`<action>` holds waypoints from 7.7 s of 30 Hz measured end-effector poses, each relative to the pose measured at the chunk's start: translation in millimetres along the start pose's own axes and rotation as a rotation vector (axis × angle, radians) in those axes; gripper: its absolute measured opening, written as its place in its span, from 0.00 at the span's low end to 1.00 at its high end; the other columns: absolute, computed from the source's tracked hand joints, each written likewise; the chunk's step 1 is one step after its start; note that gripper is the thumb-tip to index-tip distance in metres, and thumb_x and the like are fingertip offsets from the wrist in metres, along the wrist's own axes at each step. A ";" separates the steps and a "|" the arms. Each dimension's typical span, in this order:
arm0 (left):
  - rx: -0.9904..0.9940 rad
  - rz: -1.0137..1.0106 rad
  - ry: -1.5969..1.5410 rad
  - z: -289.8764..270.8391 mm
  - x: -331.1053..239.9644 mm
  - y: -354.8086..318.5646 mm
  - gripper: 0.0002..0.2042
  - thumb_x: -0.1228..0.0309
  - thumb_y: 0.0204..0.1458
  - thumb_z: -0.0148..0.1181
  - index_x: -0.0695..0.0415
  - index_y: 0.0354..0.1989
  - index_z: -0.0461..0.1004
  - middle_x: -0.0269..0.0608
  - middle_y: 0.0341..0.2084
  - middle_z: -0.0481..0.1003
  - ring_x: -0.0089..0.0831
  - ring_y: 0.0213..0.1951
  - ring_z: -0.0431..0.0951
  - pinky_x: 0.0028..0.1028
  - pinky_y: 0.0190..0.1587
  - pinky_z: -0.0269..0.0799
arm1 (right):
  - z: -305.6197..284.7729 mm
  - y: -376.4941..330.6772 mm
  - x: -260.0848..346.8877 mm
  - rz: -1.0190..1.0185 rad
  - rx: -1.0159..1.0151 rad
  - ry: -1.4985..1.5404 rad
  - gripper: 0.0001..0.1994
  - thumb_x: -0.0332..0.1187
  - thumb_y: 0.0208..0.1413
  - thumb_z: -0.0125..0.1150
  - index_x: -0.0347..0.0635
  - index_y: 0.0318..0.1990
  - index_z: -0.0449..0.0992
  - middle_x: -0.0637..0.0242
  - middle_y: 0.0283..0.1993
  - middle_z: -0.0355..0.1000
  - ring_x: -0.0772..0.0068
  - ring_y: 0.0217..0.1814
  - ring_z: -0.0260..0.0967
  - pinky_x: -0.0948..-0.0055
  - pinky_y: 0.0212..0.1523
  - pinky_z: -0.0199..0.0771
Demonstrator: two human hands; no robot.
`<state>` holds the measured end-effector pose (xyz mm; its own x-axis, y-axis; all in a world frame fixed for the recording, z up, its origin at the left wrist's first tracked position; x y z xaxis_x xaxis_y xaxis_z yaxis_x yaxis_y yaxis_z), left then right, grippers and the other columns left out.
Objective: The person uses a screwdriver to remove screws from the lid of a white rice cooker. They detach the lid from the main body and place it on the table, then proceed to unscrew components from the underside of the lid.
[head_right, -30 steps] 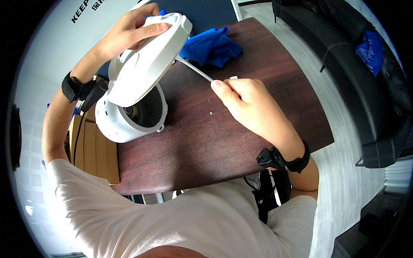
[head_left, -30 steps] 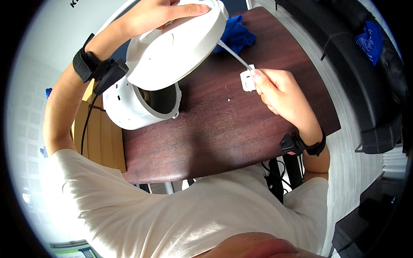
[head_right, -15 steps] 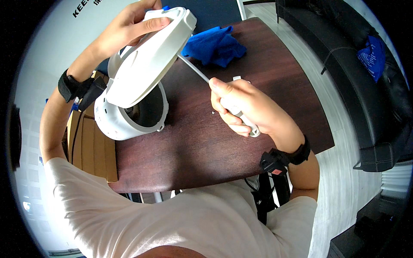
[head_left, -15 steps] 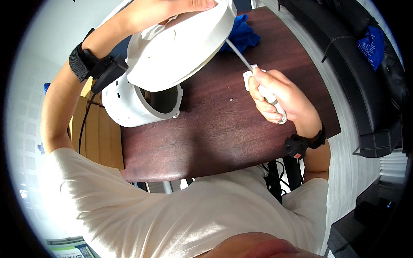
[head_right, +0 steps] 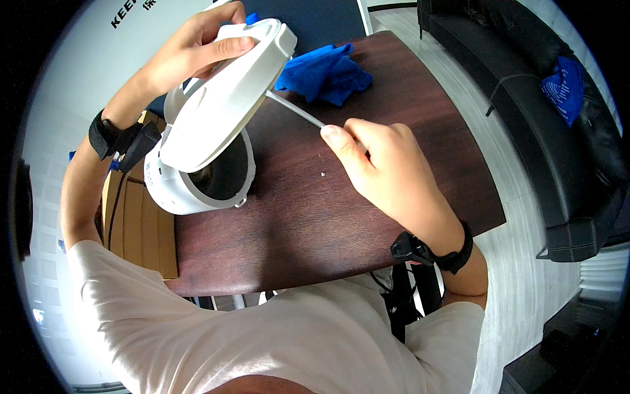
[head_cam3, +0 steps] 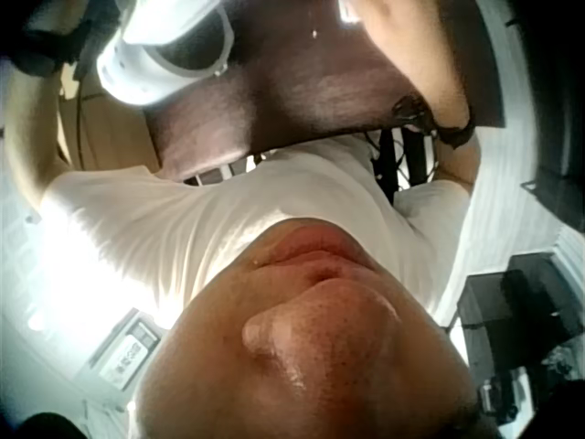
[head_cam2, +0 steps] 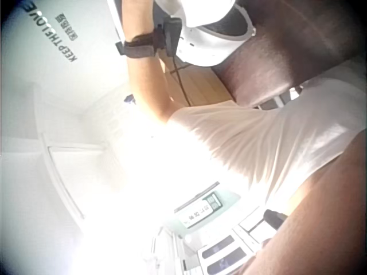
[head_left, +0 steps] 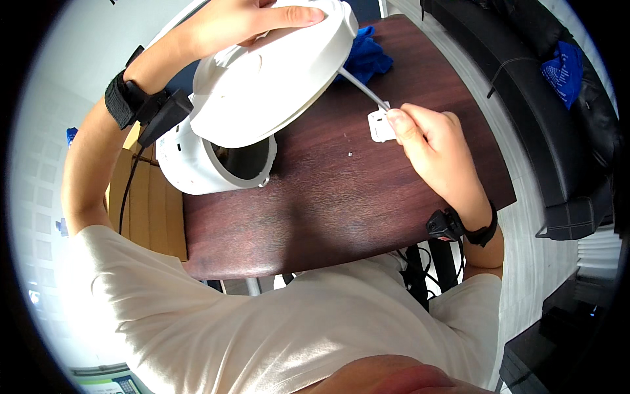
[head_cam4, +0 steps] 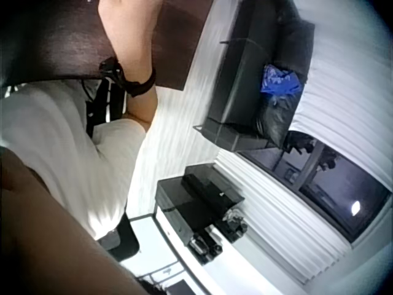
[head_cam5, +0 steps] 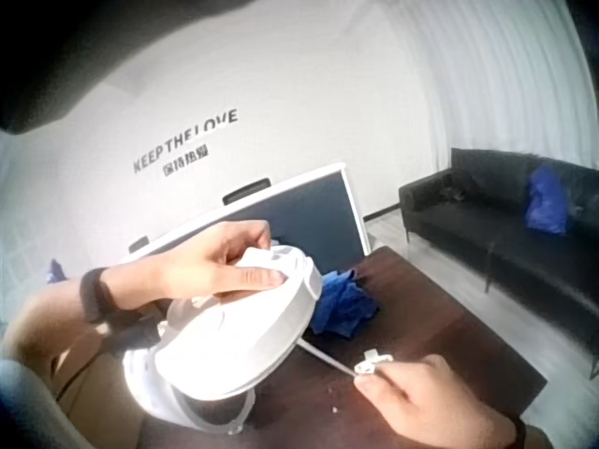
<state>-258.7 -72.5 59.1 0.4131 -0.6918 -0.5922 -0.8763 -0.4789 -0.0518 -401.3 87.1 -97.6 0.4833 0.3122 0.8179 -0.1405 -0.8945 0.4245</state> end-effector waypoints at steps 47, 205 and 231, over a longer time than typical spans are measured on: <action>-0.099 0.208 0.231 -10.8 20.1 -2.1 0.22 0.46 0.53 0.57 0.55 0.34 0.66 0.27 0.16 0.65 0.09 0.15 0.63 0.12 0.15 0.55 | 7.2 20.8 -16.8 0.351 0.530 0.894 0.24 0.52 0.63 0.45 0.46 0.19 0.61 0.75 0.11 0.56 0.87 0.07 0.48 0.85 0.06 0.50; -0.305 0.288 0.226 -104.3 99.5 -92.6 0.25 0.45 0.53 0.51 0.60 0.40 0.68 0.38 0.28 0.75 0.20 0.26 0.77 0.15 0.24 0.69 | -20.2 117.6 119.6 0.266 0.511 -0.475 0.26 0.49 0.63 0.41 0.32 0.36 0.78 0.50 0.30 0.74 0.59 0.34 0.72 0.64 0.41 0.70; -0.269 0.280 0.214 -87.3 86.2 -109.0 0.31 0.41 0.49 0.53 0.61 0.42 0.67 0.41 0.28 0.76 0.21 0.28 0.80 0.14 0.22 0.70 | -9.6 119.4 101.2 0.448 0.698 -0.170 0.23 0.53 0.63 0.40 0.50 0.49 0.77 0.61 0.25 0.72 0.68 0.30 0.70 0.69 0.35 0.68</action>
<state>-105.9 -127.0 83.9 0.2360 -0.8975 -0.3727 -0.8778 -0.3614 0.3145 -377.4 15.0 39.6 0.6404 -0.1215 0.7584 0.1892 -0.9320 -0.3091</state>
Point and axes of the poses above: each hand's wrist, its own y-axis towards the middle knuckle, its own z-axis out of the palm, x = y × z, the point moved 3 cm from there along y, towards the middle knuckle
